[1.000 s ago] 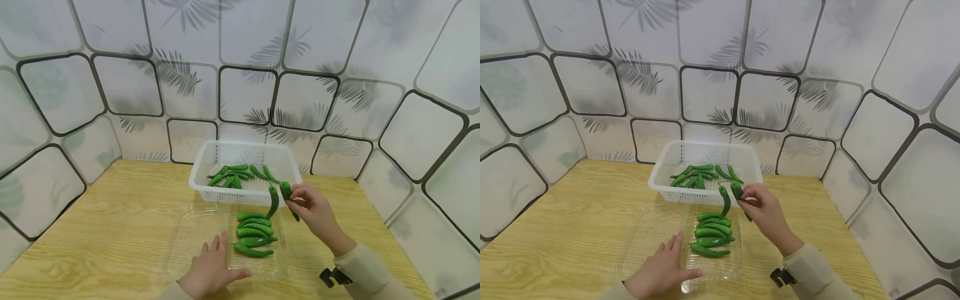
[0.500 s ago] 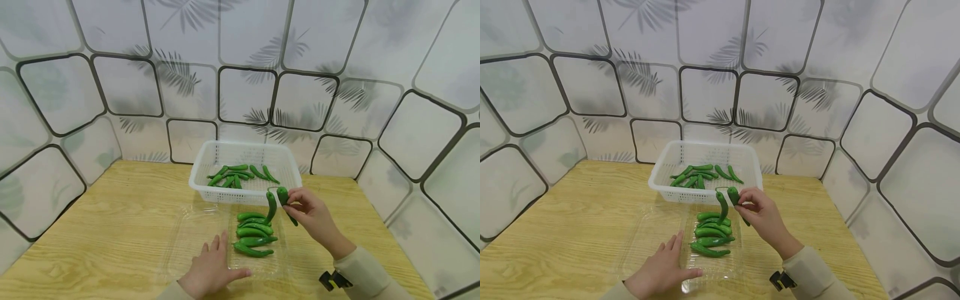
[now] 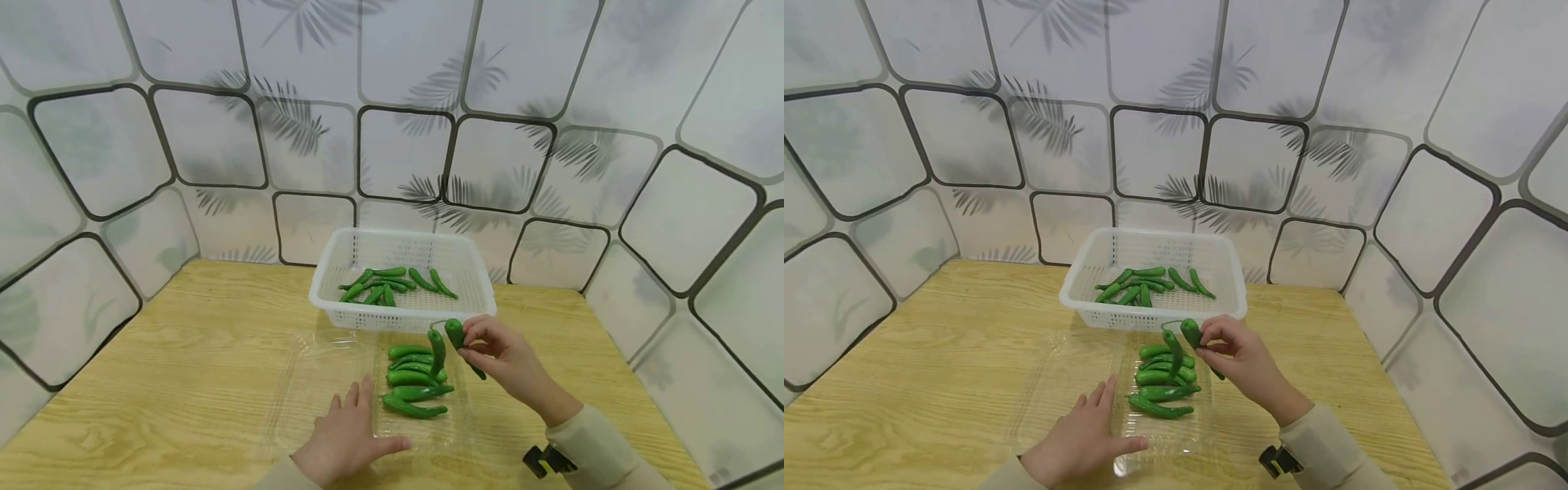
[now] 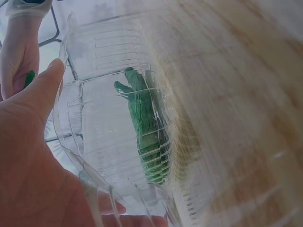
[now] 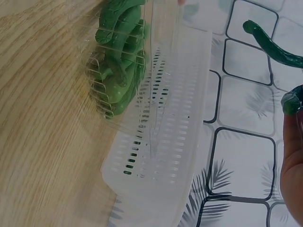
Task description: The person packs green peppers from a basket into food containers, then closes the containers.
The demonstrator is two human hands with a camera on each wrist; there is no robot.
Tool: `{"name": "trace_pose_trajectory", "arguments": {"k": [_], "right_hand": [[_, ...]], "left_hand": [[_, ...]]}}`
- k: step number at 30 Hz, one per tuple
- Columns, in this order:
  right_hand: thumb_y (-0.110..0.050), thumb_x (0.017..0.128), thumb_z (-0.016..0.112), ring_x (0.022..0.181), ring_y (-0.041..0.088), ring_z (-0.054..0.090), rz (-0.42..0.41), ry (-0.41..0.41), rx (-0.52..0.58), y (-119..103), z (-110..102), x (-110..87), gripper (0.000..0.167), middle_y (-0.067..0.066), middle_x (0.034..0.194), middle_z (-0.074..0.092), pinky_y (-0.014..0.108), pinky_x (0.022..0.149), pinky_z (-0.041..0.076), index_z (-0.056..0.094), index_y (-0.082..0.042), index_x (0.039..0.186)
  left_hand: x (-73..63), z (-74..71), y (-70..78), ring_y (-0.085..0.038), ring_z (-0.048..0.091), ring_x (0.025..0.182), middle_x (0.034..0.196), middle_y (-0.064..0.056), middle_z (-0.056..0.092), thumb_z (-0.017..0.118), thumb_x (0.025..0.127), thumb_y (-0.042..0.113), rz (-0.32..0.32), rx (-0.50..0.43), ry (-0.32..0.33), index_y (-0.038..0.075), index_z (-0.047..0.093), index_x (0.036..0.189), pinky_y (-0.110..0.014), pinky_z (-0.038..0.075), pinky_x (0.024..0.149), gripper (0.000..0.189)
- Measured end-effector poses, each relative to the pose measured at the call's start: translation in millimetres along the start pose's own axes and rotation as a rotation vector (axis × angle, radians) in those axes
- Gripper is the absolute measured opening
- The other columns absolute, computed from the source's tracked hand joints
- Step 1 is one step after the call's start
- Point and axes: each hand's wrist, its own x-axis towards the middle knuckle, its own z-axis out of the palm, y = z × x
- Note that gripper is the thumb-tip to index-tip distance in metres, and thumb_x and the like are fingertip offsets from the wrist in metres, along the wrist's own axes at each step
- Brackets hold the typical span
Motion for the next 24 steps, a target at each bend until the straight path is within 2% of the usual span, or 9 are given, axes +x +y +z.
{"name": "trace_pose_trajectory", "arguments": {"k": [10, 16, 24], "right_hand": [[0.007, 0.086, 0.061, 0.090, 0.018, 0.057, 0.070, -0.189, 0.066, 3.3, -1.3, -5.4, 0.015, 0.014, 0.102, 0.052, 0.033, 0.072, 0.053, 0.056, -0.004, 0.093], [0.000, 0.087, 0.062, 0.096, 0.012, 0.056, 0.136, -0.279, 0.056, 4.1, -5.2, -8.4, 0.010, 0.012, 0.104, 0.054, 0.034, 0.073, 0.053, 0.056, -0.006, 0.092], [-0.004, 0.090, 0.060, 0.094, 0.016, 0.060, 0.100, -0.438, 0.016, 6.4, -2.7, -8.6, 0.008, 0.011, 0.102, 0.056, 0.031, 0.070, 0.054, 0.055, -0.007, 0.094]], "left_hand": [[-0.7, -0.4, 0.4, -0.057, 0.035, 0.120, 0.140, -0.027, 0.036, 0.056, 0.065, 0.080, 0.003, 0.002, 0.003, 0.000, 0.023, 0.146, -0.071, 0.033, 0.080, 0.118], [0.2, -0.8, 0.5, -0.058, 0.034, 0.120, 0.141, -0.028, 0.035, 0.056, 0.065, 0.080, 0.007, 0.000, 0.004, 0.000, 0.022, 0.146, -0.072, 0.033, 0.079, 0.119], [0.3, -0.6, -0.7, -0.057, 0.034, 0.120, 0.141, -0.027, 0.035, 0.056, 0.065, 0.080, 0.004, 0.001, 0.002, 0.000, 0.022, 0.146, -0.072, 0.034, 0.079, 0.119]]}}
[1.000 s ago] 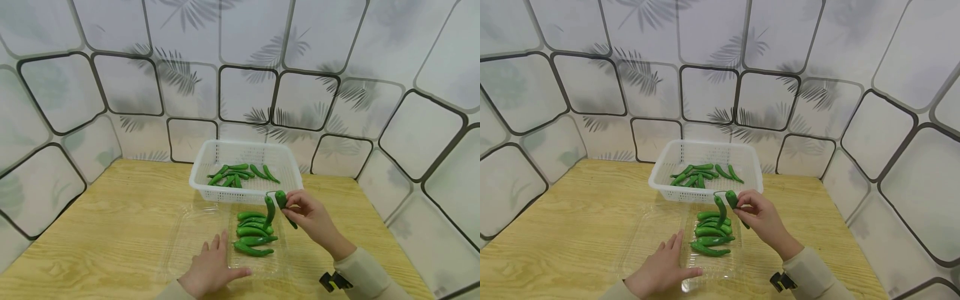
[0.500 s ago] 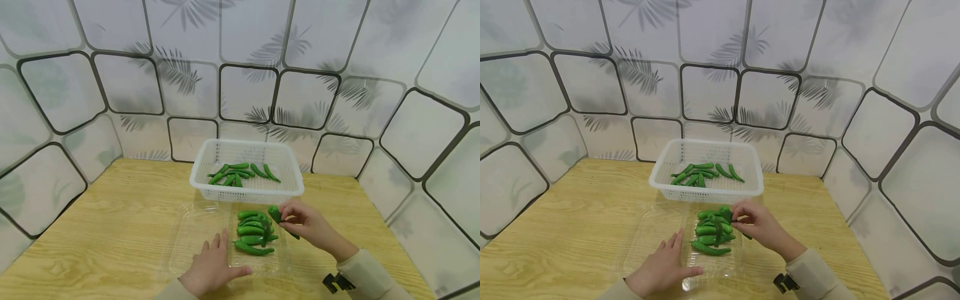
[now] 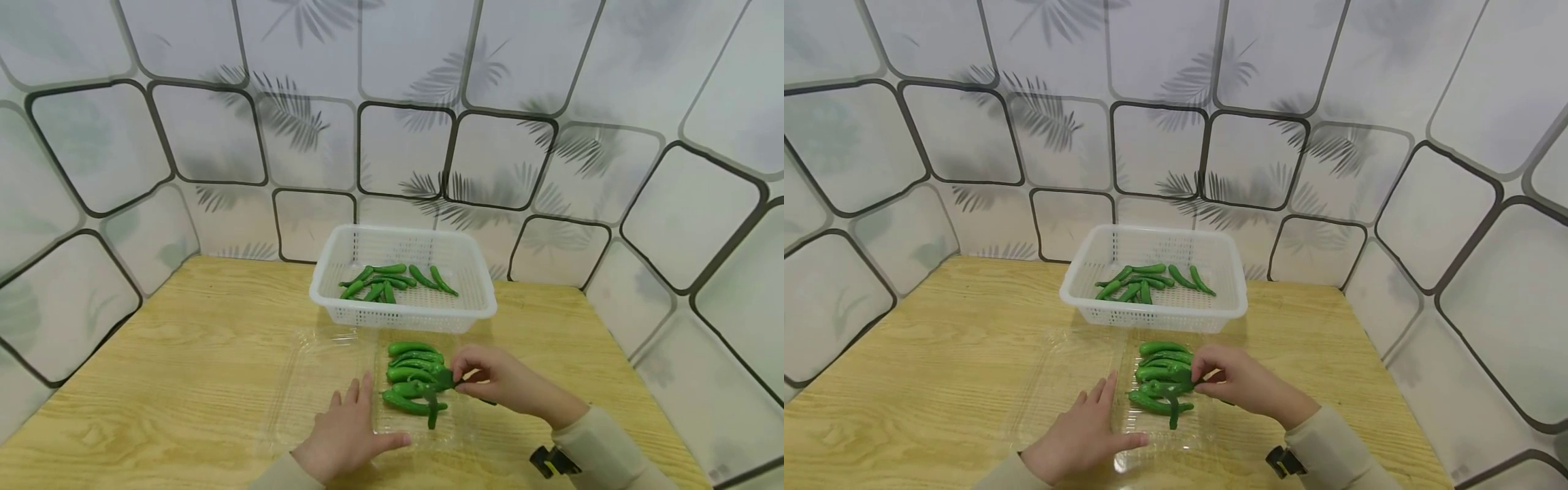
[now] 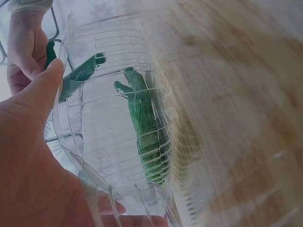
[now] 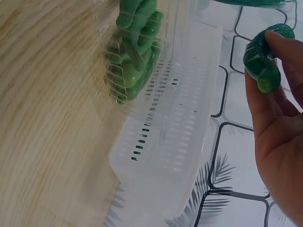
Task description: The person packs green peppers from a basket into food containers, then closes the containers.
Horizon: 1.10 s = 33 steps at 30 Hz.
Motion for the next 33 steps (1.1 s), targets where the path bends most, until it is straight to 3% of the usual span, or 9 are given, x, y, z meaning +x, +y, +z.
{"name": "trace_pose_trajectory", "arguments": {"k": [7, 14, 21, 28, 33], "right_hand": [[-0.002, 0.088, 0.063, 0.092, 0.017, 0.061, 0.032, -0.052, -0.096, 6.8, 12.8, 6.1, 0.013, 0.005, 0.097, 0.057, 0.026, 0.071, 0.053, 0.056, -0.010, 0.095], [-0.002, 0.086, 0.066, 0.088, 0.007, 0.057, 0.081, -0.113, -0.186, 11.1, 26.3, 14.1, 0.014, -0.003, 0.095, 0.057, 0.020, 0.070, 0.051, 0.059, -0.013, 0.090], [-0.002, 0.086, 0.065, 0.088, 0.007, 0.056, 0.083, -0.173, -0.268, 16.7, 36.3, 19.8, 0.013, -0.004, 0.094, 0.056, 0.016, 0.068, 0.049, 0.058, -0.013, 0.087], [-0.005, 0.083, 0.069, 0.084, 0.005, 0.056, 0.045, -0.156, -0.333, 21.5, 48.6, 25.9, 0.014, -0.002, 0.092, 0.056, 0.014, 0.067, 0.048, 0.058, -0.012, 0.086], [-0.006, 0.082, 0.070, 0.083, 0.001, 0.056, 0.112, -0.157, -0.361, 21.0, 57.8, 29.0, 0.013, -0.004, 0.092, 0.057, 0.015, 0.068, 0.048, 0.060, -0.014, 0.085]], "left_hand": [[0.3, 0.5, 0.0, -0.057, 0.034, 0.120, 0.141, -0.027, 0.035, 0.055, 0.064, 0.081, 0.004, 0.003, 0.005, -0.001, 0.022, 0.146, -0.071, 0.034, 0.079, 0.120], [1.5, 0.9, -0.6, -0.057, 0.034, 0.120, 0.141, -0.026, 0.035, 0.056, 0.064, 0.081, 0.005, 0.005, 0.000, 0.000, 0.023, 0.146, -0.072, 0.034, 0.078, 0.120], [2.1, 1.2, -1.2, -0.058, 0.036, 0.118, 0.140, -0.028, 0.035, 0.055, 0.064, 0.081, 0.015, 0.013, 0.001, -0.001, 0.022, 0.146, -0.071, 0.036, 0.075, 0.120], [2.1, 0.0, -0.8, -0.058, 0.035, 0.118, 0.141, -0.028, 0.034, 0.054, 0.065, 0.082, 0.018, 0.015, -0.018, 0.000, 0.020, 0.147, -0.071, 0.036, 0.074, 0.120], [2.0, -0.4, -0.4, -0.057, 0.035, 0.119, 0.141, -0.027, 0.035, 0.054, 0.064, 0.082, 0.013, 0.024, -0.017, 0.001, 0.020, 0.147, -0.071, 0.036, 0.074, 0.120]]}}
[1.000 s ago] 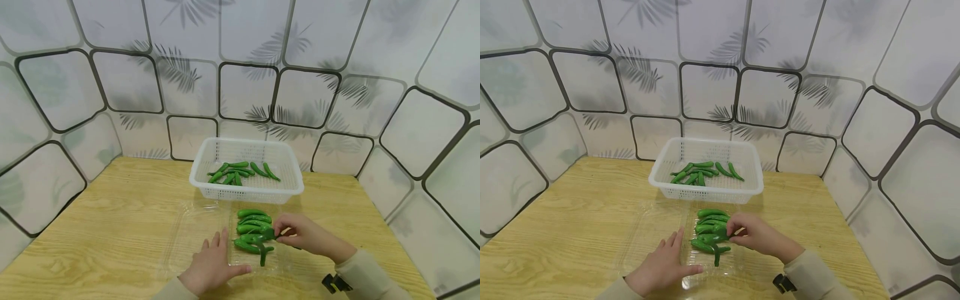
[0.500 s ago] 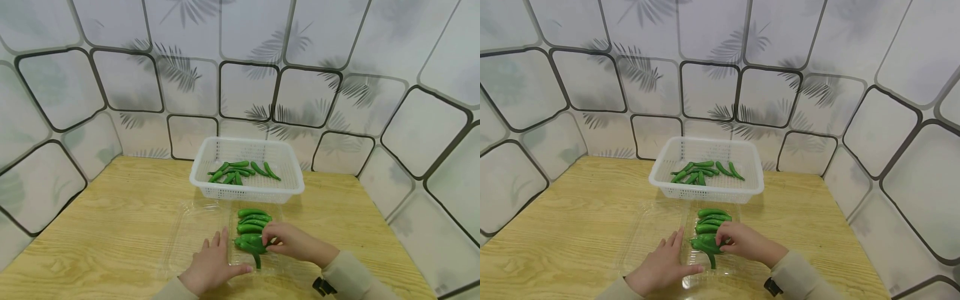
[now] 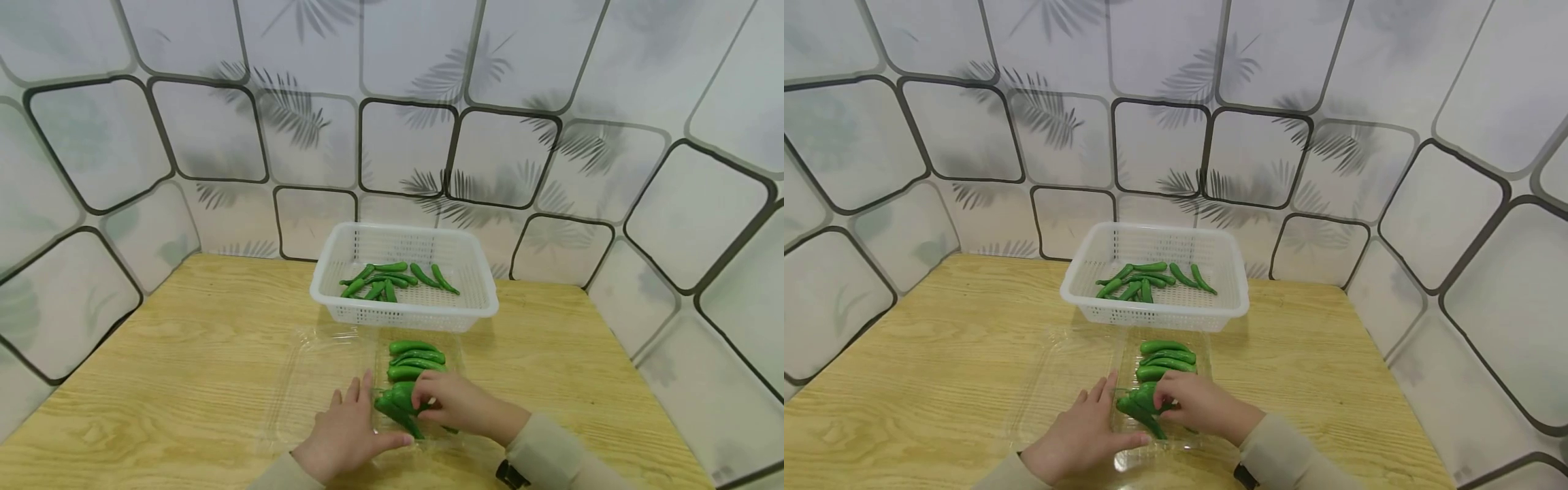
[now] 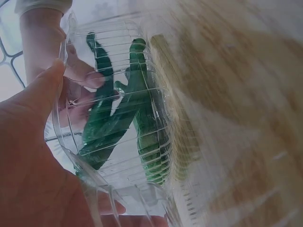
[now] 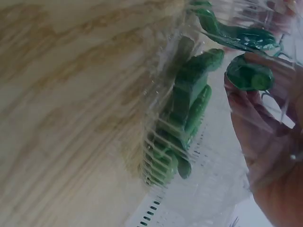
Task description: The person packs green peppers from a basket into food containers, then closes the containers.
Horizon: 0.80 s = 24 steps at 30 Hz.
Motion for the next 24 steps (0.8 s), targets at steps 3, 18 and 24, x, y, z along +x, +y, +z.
{"name": "trace_pose_trajectory", "arguments": {"k": [3, 18, 24], "right_hand": [[-0.008, 0.083, 0.070, 0.080, -0.001, 0.054, 0.059, -0.033, -0.022, -1.8, 3.5, 1.2, 0.013, -0.009, 0.092, 0.055, 0.015, 0.067, 0.047, 0.061, -0.017, 0.083], [-0.009, 0.082, 0.071, 0.074, 0.001, 0.053, 0.094, -0.099, -0.271, -1.1, 4.9, 0.7, 0.012, -0.010, 0.088, 0.054, 0.019, 0.065, 0.047, 0.065, -0.019, 0.082], [-0.012, 0.082, 0.071, 0.073, 0.002, 0.054, 0.088, -0.073, -0.322, -1.6, 4.1, 0.5, 0.007, -0.009, 0.087, 0.055, 0.019, 0.063, 0.047, 0.068, -0.018, 0.082]], "left_hand": [[0.2, 0.2, 0.0, -0.057, 0.035, 0.119, 0.141, -0.026, 0.035, 0.055, 0.064, 0.081, -0.006, -0.006, -0.003, 0.002, 0.020, 0.147, -0.072, 0.036, 0.075, 0.120], [-0.2, 0.2, 0.9, -0.058, 0.034, 0.120, 0.142, -0.027, 0.033, 0.053, 0.065, 0.082, -0.004, 0.001, -0.002, 0.002, 0.019, 0.147, -0.072, 0.035, 0.077, 0.120], [0.5, 0.8, 0.5, -0.057, 0.033, 0.121, 0.143, -0.027, 0.033, 0.054, 0.065, 0.082, -0.011, -0.009, -0.009, 0.002, 0.019, 0.147, -0.072, 0.034, 0.078, 0.120]]}}
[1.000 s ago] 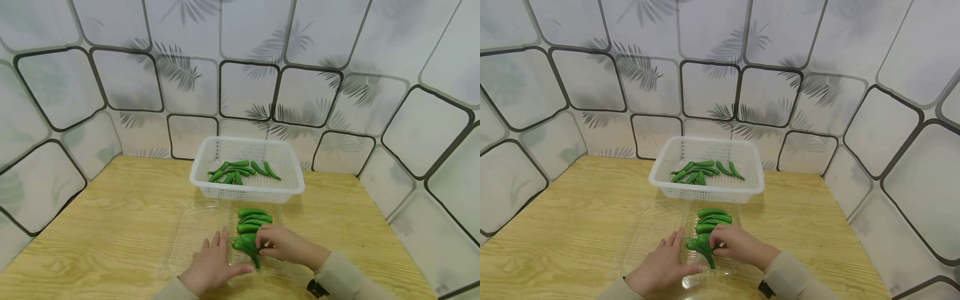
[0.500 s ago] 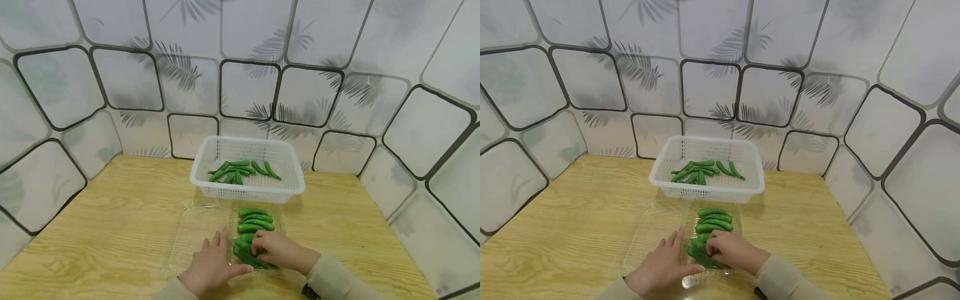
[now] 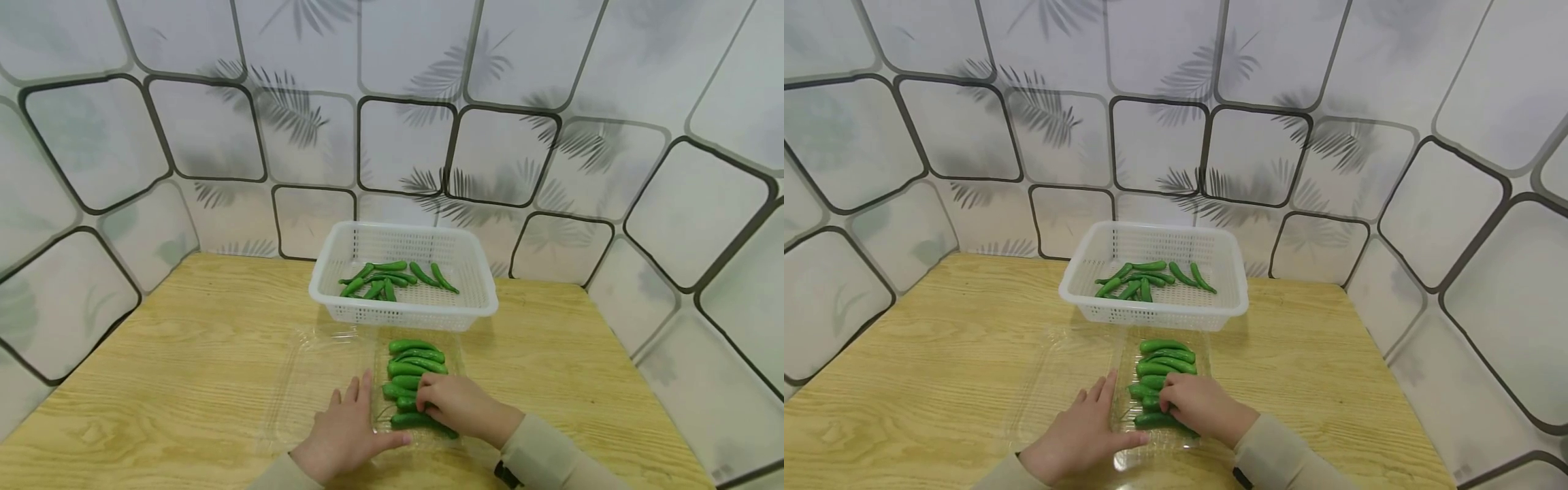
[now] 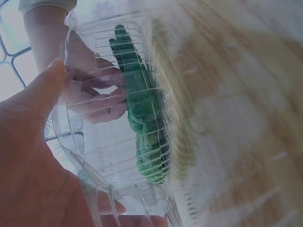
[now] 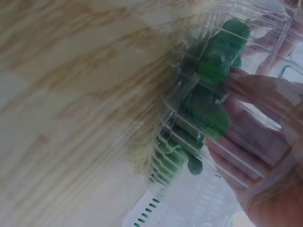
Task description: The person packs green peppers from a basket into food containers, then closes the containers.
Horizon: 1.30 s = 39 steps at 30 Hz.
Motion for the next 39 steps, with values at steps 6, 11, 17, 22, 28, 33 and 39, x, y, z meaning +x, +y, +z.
{"name": "trace_pose_trajectory", "arguments": {"k": [6, 11, 17, 22, 28, 33, 39], "right_hand": [[-0.026, 0.083, 0.071, 0.071, 0.001, 0.052, 0.019, -0.019, -0.017, -1.2, -1.4, 0.5, 0.008, -0.010, 0.087, 0.055, 0.020, 0.061, 0.046, 0.069, -0.019, 0.082], [-0.028, 0.077, 0.076, 0.072, 0.003, 0.053, 0.046, -0.049, -0.045, -2.2, -1.6, 2.0, 0.015, -0.009, 0.088, 0.054, 0.023, 0.062, 0.047, 0.066, -0.019, 0.083], [-0.023, 0.077, 0.077, 0.072, 0.003, 0.050, 0.081, -0.039, -0.090, -3.4, -0.1, 5.6, 0.017, -0.010, 0.085, 0.051, 0.022, 0.061, 0.046, 0.061, -0.020, 0.083], [-0.019, 0.077, 0.077, 0.074, 0.004, 0.052, 0.091, -0.012, -0.091, -3.8, 0.8, 6.1, 0.020, -0.009, 0.085, 0.050, 0.023, 0.062, 0.047, 0.060, -0.019, 0.087], [-0.021, 0.077, 0.077, 0.073, 0.004, 0.051, 0.089, -0.023, -0.080, -3.6, 0.4, 6.2, 0.021, -0.009, 0.085, 0.051, 0.024, 0.062, 0.047, 0.059, -0.019, 0.087], [-0.025, 0.079, 0.076, 0.073, 0.002, 0.050, 0.086, -0.026, -0.028, -2.1, -1.9, 4.8, 0.020, -0.010, 0.087, 0.051, 0.023, 0.062, 0.046, 0.059, -0.019, 0.088], [-0.027, 0.086, 0.068, 0.066, 0.002, 0.048, 0.060, 0.138, 0.066, 7.2, -12.7, 3.5, 0.015, -0.007, 0.085, 0.051, 0.020, 0.056, 0.043, 0.056, -0.018, 0.088]], "left_hand": [[-0.6, 0.3, 0.1, -0.058, 0.033, 0.120, 0.142, -0.027, 0.033, 0.053, 0.065, 0.082, 0.009, 0.006, 0.012, 0.001, 0.019, 0.147, -0.072, 0.034, 0.077, 0.120], [-1.1, -0.6, 0.6, -0.058, 0.034, 0.119, 0.141, -0.028, 0.034, 0.052, 0.065, 0.082, 0.008, 0.015, 0.015, 0.001, 0.019, 0.147, -0.072, 0.034, 0.077, 0.120], [-1.3, -1.2, 0.5, -0.058, 0.034, 0.119, 0.141, -0.028, 0.034, 0.053, 0.066, 0.081, 0.008, 0.020, 0.014, 0.000, 0.020, 0.147, -0.072, 0.035, 0.076, 0.119], [-2.5, -2.0, 1.4, -0.057, 0.035, 0.119, 0.141, -0.027, 0.034, 0.053, 0.066, 0.081, 0.013, 0.024, 0.011, 0.000, 0.021, 0.147, -0.070, 0.037, 0.076, 0.118], [-2.0, -2.3, 1.1, -0.057, 0.035, 0.119, 0.141, -0.027, 0.034, 0.053, 0.067, 0.081, 0.009, 0.019, 0.004, 0.000, 0.021, 0.146, -0.071, 0.036, 0.076, 0.118], [-1.8, -1.9, 0.5, -0.057, 0.036, 0.119, 0.141, -0.026, 0.034, 0.053, 0.066, 0.081, 0.013, 0.024, 0.006, 0.000, 0.020, 0.147, -0.070, 0.037, 0.075, 0.119], [-2.7, -1.4, 0.6, -0.056, 0.036, 0.119, 0.141, -0.026, 0.035, 0.053, 0.066, 0.082, 0.023, 0.031, 0.025, 0.000, 0.021, 0.146, -0.069, 0.038, 0.075, 0.119]]}}
